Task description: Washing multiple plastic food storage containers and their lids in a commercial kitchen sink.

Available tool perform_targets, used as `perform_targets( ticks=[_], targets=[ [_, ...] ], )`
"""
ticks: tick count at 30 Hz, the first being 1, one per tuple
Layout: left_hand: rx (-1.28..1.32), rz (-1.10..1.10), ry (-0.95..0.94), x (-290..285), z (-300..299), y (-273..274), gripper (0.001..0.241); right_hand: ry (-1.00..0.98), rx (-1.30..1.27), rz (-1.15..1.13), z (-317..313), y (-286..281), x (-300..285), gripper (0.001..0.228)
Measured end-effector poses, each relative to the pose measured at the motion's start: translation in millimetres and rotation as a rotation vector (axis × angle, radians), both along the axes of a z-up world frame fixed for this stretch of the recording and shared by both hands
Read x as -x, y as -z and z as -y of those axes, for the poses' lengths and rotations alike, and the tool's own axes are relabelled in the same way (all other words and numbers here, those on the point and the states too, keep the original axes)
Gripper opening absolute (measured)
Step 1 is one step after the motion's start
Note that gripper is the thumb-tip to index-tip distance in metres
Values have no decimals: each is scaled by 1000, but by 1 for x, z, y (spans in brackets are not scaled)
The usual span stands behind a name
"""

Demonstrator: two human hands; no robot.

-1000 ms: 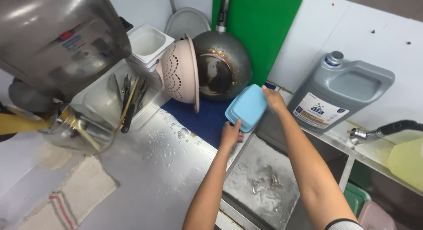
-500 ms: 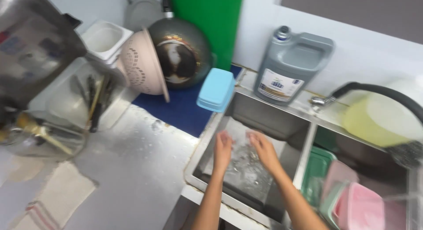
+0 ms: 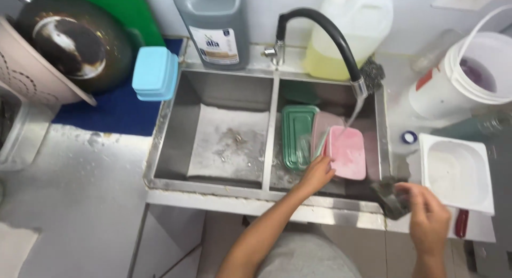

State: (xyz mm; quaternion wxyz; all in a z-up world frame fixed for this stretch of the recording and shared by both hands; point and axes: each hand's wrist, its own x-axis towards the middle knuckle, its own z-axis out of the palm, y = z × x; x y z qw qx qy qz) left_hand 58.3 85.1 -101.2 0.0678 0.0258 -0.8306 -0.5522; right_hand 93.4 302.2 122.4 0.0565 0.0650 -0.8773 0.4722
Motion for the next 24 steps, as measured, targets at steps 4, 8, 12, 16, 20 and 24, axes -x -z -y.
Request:
perform_targets(
  ticks=[4, 8, 12, 16, 20, 24],
  targets=[
    [440, -158, 102, 27, -43, 11, 41, 34, -251, -225, -68, 13, -1, 23],
    [862, 31, 277, 49, -63, 61, 18, 13, -235, -348, -164, 120, 55, 23],
    [964, -16, 277, 46, -65, 56, 18, -53, -93, -398, -238, 220, 104, 29],
    [964, 63, 341, 49, -65, 66, 19, -26, 198, -258, -263, 261, 118, 32],
    [690, 105, 308, 51, -40, 41, 23, -148, 38, -341, -280, 272, 120, 30],
    [436, 94, 300, 41, -11, 2, 39, -661, -153, -151, -217, 197, 83, 47]
  ],
)
